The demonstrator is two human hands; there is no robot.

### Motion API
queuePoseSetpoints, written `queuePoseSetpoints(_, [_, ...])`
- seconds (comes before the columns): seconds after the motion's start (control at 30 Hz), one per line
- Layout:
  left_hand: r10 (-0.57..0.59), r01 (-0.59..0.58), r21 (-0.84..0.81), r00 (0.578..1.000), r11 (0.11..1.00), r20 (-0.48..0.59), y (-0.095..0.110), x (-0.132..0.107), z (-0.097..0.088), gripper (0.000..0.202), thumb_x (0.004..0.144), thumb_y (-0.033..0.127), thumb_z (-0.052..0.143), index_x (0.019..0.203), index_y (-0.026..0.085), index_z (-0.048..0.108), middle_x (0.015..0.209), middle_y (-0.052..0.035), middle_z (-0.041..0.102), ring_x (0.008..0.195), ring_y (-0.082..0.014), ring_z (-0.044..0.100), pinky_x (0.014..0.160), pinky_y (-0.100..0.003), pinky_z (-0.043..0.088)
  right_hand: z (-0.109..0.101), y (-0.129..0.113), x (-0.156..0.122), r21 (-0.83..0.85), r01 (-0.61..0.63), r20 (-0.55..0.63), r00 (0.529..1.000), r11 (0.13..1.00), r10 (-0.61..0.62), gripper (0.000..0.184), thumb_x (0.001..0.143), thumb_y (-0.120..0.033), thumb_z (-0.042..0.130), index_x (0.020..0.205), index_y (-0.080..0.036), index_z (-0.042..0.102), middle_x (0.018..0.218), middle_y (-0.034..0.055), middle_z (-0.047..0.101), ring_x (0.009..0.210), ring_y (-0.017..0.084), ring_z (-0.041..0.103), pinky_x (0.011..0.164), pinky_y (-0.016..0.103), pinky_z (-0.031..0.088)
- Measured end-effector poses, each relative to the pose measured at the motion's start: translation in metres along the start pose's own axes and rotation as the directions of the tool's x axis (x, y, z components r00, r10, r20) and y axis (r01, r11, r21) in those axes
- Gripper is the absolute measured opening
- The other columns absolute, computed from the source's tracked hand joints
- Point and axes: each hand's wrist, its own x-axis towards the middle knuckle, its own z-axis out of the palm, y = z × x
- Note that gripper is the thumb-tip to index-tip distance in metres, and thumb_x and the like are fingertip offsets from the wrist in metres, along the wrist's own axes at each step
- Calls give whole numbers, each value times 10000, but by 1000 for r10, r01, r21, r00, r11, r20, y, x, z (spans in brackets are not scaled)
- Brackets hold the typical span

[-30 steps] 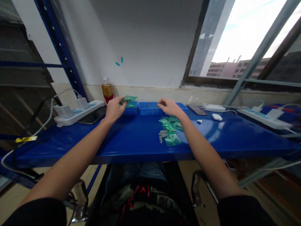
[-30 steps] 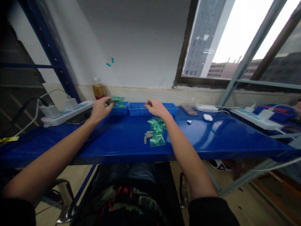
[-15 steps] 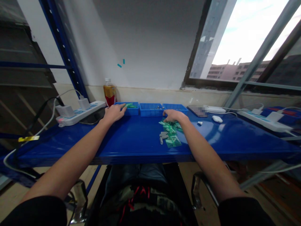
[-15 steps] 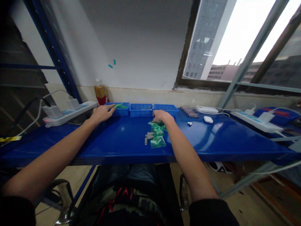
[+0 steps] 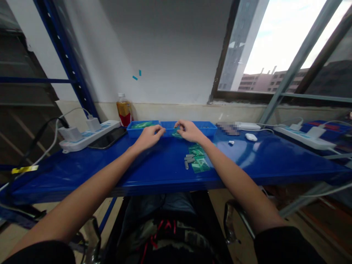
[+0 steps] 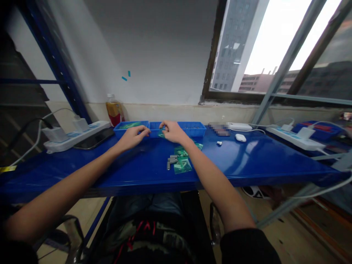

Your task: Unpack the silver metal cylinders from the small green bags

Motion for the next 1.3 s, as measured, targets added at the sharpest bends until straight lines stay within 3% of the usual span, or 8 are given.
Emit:
queuePoseSetpoints(0.1, [-192,255,-334,959,907,210,11,-1,9,581,870,601,323,748,144,661,676,-70,642,650,-179,571,604,-271,409,10,-12,-1,19,174,-128,977,985,-170,163,737,-112,475,858,-156,576,707,-7,508,649,125,445,649,251,365])
queuePoseSetpoints(0.23, [-397,533,-596,846,601,356,10,0,8,614,868,622,313,779,127,665,631,-55,605,523,-118,509,481,-221,337,13,-22,-3,2,300,-184,938,954,-294,128,762,-108,454,831,-175,539,768,25,535,732,155,478,725,288,393])
queuePoseSetpoints(0.3, [-418,568,-652,820,503,392,5,1,4,448,864,503,435,787,121,655,637,-41,597,515,-98,504,476,-208,343,14,-25,-4,-12,328,-175,930,945,-325,136,761,-97,454,832,-176,539,789,35,552,767,165,489,761,302,397])
queuePoseSetpoints(0.4, [-416,503,-738,849,449,325,1,3,1,146,786,272,577,756,132,604,646,-21,594,518,-81,512,489,-200,370,15,-26,-5,-65,317,-169,931,946,-323,131,765,-104,468,834,-175,554,847,56,568,849,186,498,835,328,394])
queuePoseSetpoints(0.67, [-299,216,-802,953,558,49,4,3,6,167,716,222,643,848,145,576,815,-52,645,653,-115,583,573,-239,426,17,-24,-2,-82,37,-329,942,996,-62,152,818,-197,501,942,-155,577,919,88,597,919,203,534,879,331,400])
queuePoseSetpoints(0.87, [-195,157,-736,980,658,35,-1,1,12,312,702,286,669,962,152,561,926,-69,660,775,-148,617,615,-241,452,22,-31,-1,-47,-65,-323,945,997,47,205,827,-241,543,973,-127,631,903,90,648,889,193,577,857,306,416])
queuePoseSetpoints(1.07, [-115,120,-619,992,776,48,0,-1,11,290,702,290,653,934,168,528,866,-36,640,791,-154,599,622,-247,462,23,-29,2,169,-194,-223,948,966,229,185,813,-167,540,916,-97,677,842,78,689,775,150,604,764,254,439])
queuePoseSetpoints(1.3, [-102,58,-553,994,831,-49,5,-3,14,316,753,377,631,981,161,596,860,-50,649,739,-158,591,642,-269,473,33,-31,2,280,-70,-209,969,958,132,155,811,-184,533,842,-141,679,827,36,695,756,131,603,725,235,438])
